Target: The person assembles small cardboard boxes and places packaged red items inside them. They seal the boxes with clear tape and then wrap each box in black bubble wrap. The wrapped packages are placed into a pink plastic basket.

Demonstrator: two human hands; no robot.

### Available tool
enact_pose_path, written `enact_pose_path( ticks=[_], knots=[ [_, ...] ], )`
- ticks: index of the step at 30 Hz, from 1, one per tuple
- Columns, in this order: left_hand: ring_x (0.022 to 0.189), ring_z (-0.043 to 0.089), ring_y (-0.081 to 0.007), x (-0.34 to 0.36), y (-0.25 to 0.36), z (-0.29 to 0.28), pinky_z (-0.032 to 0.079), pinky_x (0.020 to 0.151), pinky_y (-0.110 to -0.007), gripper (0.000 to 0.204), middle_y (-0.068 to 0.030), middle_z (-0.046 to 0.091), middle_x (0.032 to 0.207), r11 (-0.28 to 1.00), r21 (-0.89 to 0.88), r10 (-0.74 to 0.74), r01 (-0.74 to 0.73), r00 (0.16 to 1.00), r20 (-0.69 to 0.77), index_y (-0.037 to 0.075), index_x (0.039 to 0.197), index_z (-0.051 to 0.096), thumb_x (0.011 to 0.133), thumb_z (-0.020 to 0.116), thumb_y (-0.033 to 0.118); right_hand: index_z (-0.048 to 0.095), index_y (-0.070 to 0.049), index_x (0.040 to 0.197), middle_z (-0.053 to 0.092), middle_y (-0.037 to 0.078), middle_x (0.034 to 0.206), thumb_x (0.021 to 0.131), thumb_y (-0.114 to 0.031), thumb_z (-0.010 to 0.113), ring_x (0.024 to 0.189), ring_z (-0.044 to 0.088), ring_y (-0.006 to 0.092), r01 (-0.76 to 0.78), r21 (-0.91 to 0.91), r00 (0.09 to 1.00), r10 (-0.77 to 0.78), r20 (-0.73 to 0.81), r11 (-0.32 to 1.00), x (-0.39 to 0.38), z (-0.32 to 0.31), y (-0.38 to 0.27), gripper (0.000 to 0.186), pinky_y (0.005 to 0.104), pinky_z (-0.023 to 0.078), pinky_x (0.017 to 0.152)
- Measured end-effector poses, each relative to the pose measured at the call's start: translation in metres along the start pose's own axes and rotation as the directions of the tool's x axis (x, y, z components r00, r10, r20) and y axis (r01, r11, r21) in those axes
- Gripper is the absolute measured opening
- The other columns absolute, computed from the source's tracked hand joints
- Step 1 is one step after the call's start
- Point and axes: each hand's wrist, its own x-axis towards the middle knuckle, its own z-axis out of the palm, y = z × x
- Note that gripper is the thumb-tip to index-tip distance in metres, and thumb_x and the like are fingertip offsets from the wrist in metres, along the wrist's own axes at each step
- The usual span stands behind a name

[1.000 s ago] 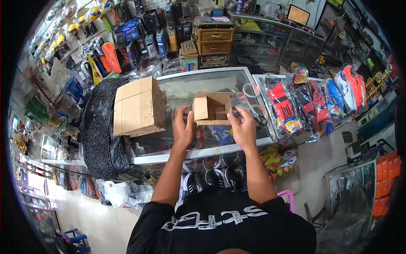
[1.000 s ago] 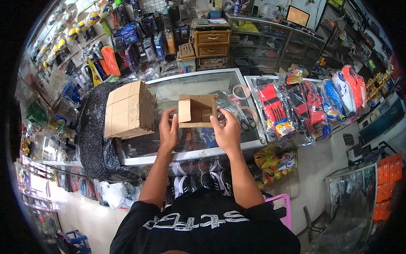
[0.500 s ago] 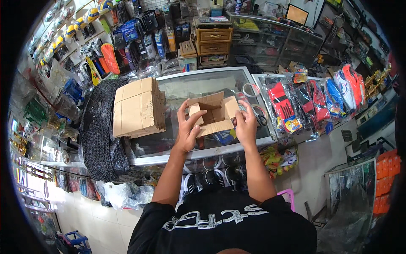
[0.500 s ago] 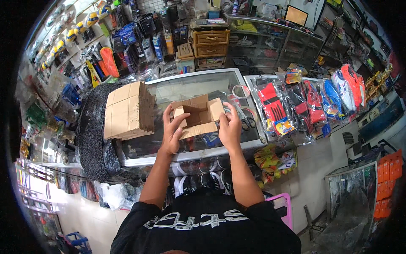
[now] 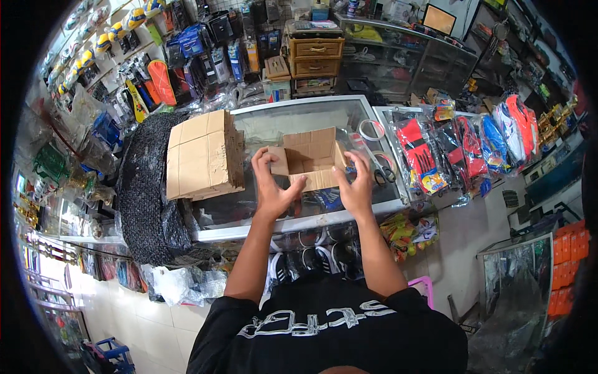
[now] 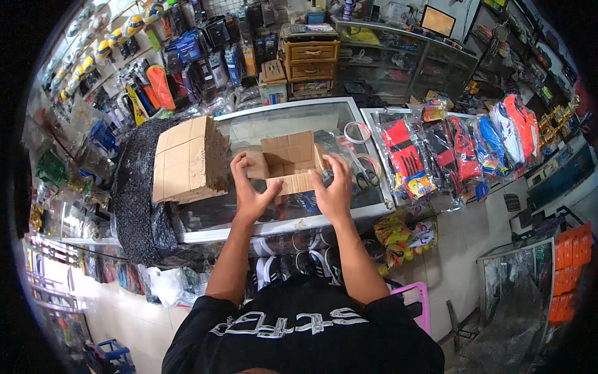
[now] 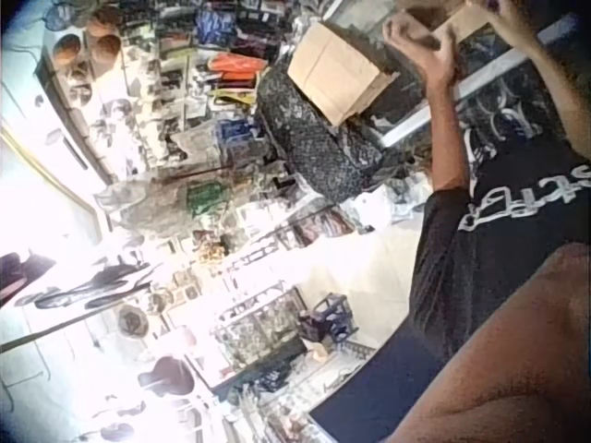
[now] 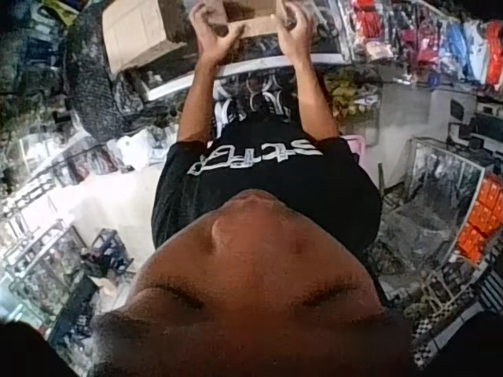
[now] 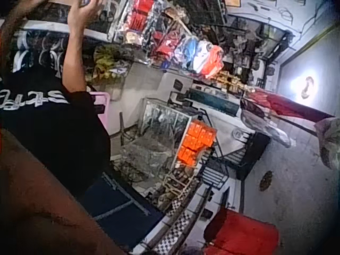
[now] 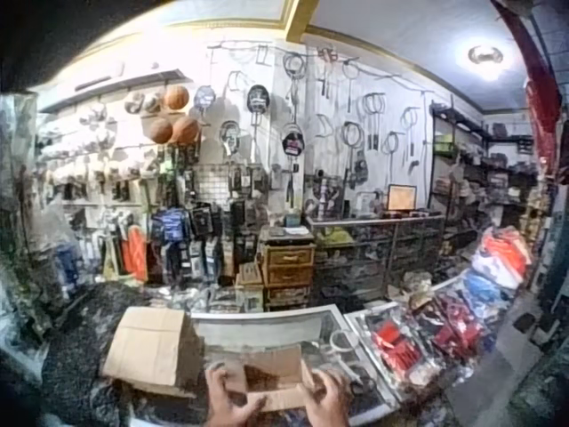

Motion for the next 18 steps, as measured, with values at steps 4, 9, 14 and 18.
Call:
enact_pose_path(
  ticks=[4,9,14,18],
  knots=[
    [0.138,0.049,-0.0427,0.0016,0.0051,-0.0048,0.045,0.114,-0.056,0.066,-0.0202,0.043,0.150,0.919,0.391,0.072,-0.047,0.996,-0.050,0.006,0.124,0.060,0.076,0.098,0.030,0.059,0.003,0.144,0.066,0.025,0.138,0.099,-0.028,0.080,0.128,0.064,0.0422,-0.100,0.161,0.992,0.086,0.090,0.982,-0.0071,0.0061,-0.0015,0.058,0.0492,0.049,0.111],
    [0.133,0.055,-0.0411,0.0019,-0.0023,-0.0034,0.042,0.114,-0.053,0.057,-0.0180,0.059,0.139,0.925,0.372,0.107,-0.076,0.992,-0.062,0.006,0.122,0.065,0.078,0.095,0.028,0.053,0.005,0.153,0.062,0.030,0.148,0.103,-0.028,0.074,0.138,0.060,0.0457,-0.076,0.105,0.985,0.059,0.161,0.992,-0.0090,0.0030,-0.0079,0.063,0.0498,0.047,0.116],
    [0.130,0.057,-0.0396,0.0033,0.0011,0.0010,0.040,0.114,-0.053,0.049,-0.0157,0.064,0.136,0.906,0.409,0.154,-0.111,0.985,-0.075,0.009,0.124,0.066,0.083,0.089,0.022,0.045,0.005,0.161,0.056,0.032,0.156,0.107,-0.028,0.068,0.145,0.055,0.0477,-0.067,0.086,0.965,0.043,0.258,0.994,-0.0067,0.0006,-0.0052,0.067,0.0497,0.044,0.121],
    [0.134,0.053,-0.0390,0.0023,0.0007,-0.0010,0.038,0.115,-0.053,0.047,-0.0145,0.063,0.140,0.883,0.450,0.179,-0.135,0.982,-0.056,0.009,0.125,0.066,0.085,0.088,0.021,0.045,0.004,0.162,0.055,0.032,0.158,0.108,-0.028,0.068,0.147,0.053,0.0461,-0.069,0.082,0.955,0.042,0.294,0.994,-0.0043,0.0004,-0.0084,0.067,0.0491,0.042,0.123]
  ],
)
